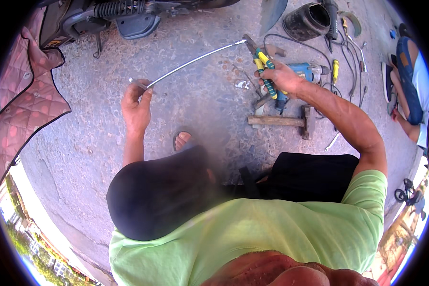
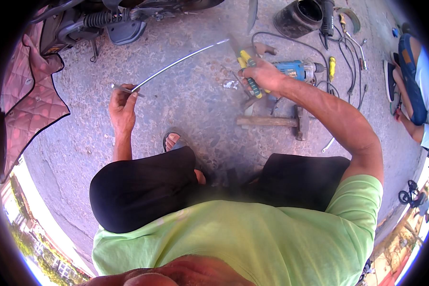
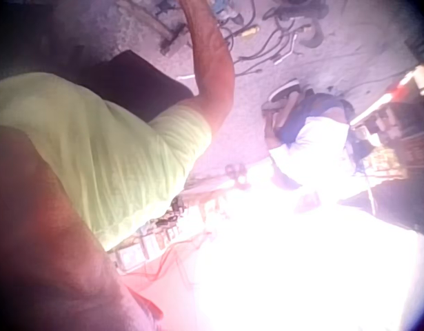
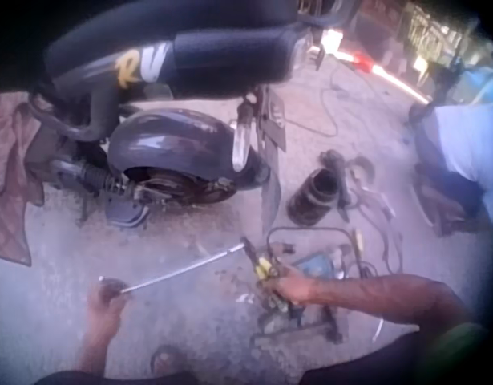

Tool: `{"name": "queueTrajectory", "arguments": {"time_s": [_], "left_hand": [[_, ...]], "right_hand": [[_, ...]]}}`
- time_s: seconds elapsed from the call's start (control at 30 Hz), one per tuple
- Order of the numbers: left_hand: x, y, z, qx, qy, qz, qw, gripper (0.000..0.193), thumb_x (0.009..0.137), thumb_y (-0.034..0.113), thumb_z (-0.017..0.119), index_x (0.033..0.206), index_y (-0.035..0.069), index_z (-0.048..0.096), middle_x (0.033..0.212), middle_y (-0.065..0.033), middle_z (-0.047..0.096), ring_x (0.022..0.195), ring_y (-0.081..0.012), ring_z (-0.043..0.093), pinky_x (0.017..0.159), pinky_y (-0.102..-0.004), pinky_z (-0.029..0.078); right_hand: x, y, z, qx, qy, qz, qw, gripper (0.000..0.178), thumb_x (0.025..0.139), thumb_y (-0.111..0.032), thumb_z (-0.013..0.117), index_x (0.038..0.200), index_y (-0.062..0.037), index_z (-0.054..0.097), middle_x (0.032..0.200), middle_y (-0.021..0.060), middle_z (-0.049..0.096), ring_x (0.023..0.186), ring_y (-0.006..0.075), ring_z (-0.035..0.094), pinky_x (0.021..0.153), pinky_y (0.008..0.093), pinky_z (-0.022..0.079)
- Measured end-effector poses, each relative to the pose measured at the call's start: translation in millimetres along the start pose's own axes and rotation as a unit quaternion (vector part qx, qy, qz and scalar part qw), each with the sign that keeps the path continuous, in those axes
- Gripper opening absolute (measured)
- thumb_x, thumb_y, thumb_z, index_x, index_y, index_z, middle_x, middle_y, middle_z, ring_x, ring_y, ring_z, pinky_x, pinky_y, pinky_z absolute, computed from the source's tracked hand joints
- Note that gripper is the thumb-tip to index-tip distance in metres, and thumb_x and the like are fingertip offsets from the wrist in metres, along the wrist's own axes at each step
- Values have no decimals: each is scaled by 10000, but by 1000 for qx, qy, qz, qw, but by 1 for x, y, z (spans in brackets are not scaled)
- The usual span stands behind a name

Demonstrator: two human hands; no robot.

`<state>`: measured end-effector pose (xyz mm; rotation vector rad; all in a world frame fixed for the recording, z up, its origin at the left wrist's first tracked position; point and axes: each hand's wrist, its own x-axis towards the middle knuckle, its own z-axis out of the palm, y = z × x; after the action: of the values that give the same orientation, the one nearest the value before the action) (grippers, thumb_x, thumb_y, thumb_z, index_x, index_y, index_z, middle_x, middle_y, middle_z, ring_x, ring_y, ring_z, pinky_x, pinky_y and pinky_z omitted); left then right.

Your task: The person unscrews a component from the rear of a scooter, handles a small metal part by hand, and uses pliers to manipulate a thin metal rod.

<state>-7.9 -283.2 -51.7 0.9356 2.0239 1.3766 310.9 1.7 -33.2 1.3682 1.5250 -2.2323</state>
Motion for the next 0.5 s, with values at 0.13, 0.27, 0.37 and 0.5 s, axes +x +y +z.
{"name": "queueTrajectory", "arguments": {"time_s": [0.13,0.27,0.37,0.5], "left_hand": [[3,16,9,280,95,273,915,266,953,-23,645,1217,0,665,1124,-134,708,971,-212,688,907,-334,526],[2,20,11,112,70,4,991,298,953,17,625,1246,1,672,1160,-150,708,959,-244,696,904,-372,532],[5,8,3,-213,8,-136,967,338,970,79,598,1291,-16,651,1175,-180,701,971,-263,703,901,-399,546],[6,0,3,-346,20,-158,925,344,989,77,564,1308,-39,619,1149,-198,699,1001,-269,708,929,-404,549]], "right_hand": [[-2,2,1,6,-1,2,1000,198,949,-123,610,1108,-22,549,852,57,604,697,148,588,632,314,491],[0,-1,0,8,-5,14,1000,212,948,-114,601,1127,-18,540,854,62,604,692,149,587,633,314,495],[3,0,-1,21,1,14,1000,218,946,-106,592,1135,-16,534,850,66,605,693,151,590,627,315,497],[1,1,-2,7,-2,6,1000,213,944,-102,588,1130,-16,533,842,67,607,696,153,595,612,315,495]]}}
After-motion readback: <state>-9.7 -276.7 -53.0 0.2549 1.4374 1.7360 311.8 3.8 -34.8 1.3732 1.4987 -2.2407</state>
